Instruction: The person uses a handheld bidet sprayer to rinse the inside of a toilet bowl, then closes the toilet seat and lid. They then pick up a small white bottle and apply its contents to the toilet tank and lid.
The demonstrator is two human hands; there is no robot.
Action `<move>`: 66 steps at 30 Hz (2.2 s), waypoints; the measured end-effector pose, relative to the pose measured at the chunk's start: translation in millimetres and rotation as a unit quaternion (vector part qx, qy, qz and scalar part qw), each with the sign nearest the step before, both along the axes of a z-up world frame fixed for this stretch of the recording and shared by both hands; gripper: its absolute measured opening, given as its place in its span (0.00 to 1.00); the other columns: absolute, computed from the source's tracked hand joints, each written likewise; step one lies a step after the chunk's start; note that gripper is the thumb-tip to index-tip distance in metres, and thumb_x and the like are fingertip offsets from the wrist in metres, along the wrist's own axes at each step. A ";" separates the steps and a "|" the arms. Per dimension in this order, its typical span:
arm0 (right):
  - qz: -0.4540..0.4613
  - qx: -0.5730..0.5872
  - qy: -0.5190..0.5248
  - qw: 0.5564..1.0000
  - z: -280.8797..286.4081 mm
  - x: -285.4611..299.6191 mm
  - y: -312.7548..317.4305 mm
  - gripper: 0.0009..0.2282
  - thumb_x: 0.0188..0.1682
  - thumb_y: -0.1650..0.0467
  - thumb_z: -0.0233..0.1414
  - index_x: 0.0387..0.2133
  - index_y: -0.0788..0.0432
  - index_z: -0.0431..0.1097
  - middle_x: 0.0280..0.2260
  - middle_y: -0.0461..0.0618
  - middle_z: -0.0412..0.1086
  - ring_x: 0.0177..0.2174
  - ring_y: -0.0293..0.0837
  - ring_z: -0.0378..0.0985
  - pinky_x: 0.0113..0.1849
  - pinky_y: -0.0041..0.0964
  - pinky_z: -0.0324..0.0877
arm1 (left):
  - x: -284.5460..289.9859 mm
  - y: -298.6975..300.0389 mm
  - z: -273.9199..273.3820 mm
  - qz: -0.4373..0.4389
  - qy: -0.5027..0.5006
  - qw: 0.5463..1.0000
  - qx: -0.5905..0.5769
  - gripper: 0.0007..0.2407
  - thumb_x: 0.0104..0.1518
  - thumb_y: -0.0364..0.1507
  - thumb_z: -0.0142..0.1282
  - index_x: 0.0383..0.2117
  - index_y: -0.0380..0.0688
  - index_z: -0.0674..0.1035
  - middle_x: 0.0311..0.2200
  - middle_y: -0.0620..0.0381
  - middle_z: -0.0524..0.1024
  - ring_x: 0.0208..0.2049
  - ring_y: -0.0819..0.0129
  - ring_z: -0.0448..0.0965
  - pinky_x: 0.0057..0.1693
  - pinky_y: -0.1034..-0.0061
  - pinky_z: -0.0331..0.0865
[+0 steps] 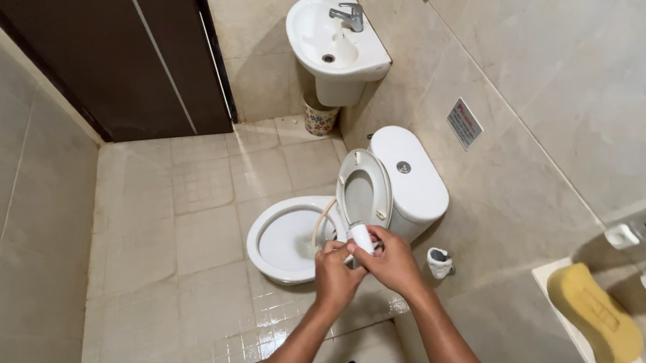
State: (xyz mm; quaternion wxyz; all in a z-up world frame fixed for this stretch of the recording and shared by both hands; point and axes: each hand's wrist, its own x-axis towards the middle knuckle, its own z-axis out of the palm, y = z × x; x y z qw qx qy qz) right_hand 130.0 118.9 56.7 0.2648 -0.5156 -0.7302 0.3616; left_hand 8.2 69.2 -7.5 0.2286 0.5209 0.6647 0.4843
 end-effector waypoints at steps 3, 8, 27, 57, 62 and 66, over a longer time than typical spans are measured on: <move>-0.014 -0.034 -0.003 0.999 -11.4 10.4 21.0 0.20 0.44 0.63 0.63 0.44 0.65 0.75 0.31 0.57 0.79 0.28 0.42 0.80 0.33 0.39 0.75 | 16.6 17.9 -20.1 0.006 0.012 1.000 0.025 0.17 0.39 0.28 0.74 0.36 0.35 0.85 0.31 0.47 0.82 0.34 0.54 0.81 0.47 0.62 0.73; 0.037 0.003 -0.021 0.999 -20.8 39.4 52.1 0.17 0.48 0.66 0.59 0.46 0.66 0.74 0.35 0.56 0.78 0.30 0.42 0.79 0.35 0.40 0.74 | 24.8 36.9 -15.0 -0.058 0.015 0.998 0.014 0.22 0.42 0.30 0.74 0.46 0.37 0.84 0.36 0.46 0.82 0.40 0.54 0.78 0.50 0.62 0.72; 0.138 -0.137 0.200 0.960 -24.6 80.2 129.3 0.20 0.51 0.73 0.56 0.57 0.65 0.66 0.42 0.47 0.77 0.40 0.36 0.80 0.44 0.33 0.75 | -25.0 106.3 -102.4 -0.001 0.217 0.970 -0.104 0.09 0.48 0.28 0.65 0.35 0.47 0.86 0.43 0.58 0.83 0.47 0.57 0.73 0.55 0.59 0.62; 0.183 -0.230 0.239 0.926 -76.1 -116.0 215.5 0.17 0.50 0.75 0.56 0.52 0.72 0.64 0.41 0.51 0.77 0.41 0.35 0.79 0.43 0.28 0.74 | -245.3 158.0 -109.1 0.094 0.333 0.911 -0.223 0.05 0.55 0.34 0.61 0.33 0.55 0.86 0.27 0.59 0.82 0.43 0.63 0.73 0.49 0.64 0.60; 0.128 -0.201 0.198 0.951 -87.0 -141.7 235.2 0.21 0.47 0.74 0.60 0.53 0.69 0.63 0.35 0.48 0.74 0.35 0.34 0.76 0.37 0.28 0.72 | -270.4 184.7 -109.6 0.078 0.345 0.902 -0.247 0.03 0.55 0.33 0.61 0.30 0.54 0.85 0.28 0.60 0.82 0.43 0.63 0.74 0.50 0.65 0.60; 0.088 -0.184 0.091 0.975 -78.0 -157.3 243.0 0.22 0.47 0.72 0.63 0.53 0.67 0.66 0.28 0.47 0.65 0.28 0.34 0.65 0.31 0.29 0.66 | -285.7 202.6 -110.1 0.054 0.347 0.896 -0.273 0.03 0.57 0.32 0.60 0.31 0.53 0.84 0.28 0.60 0.82 0.44 0.65 0.73 0.50 0.66 0.60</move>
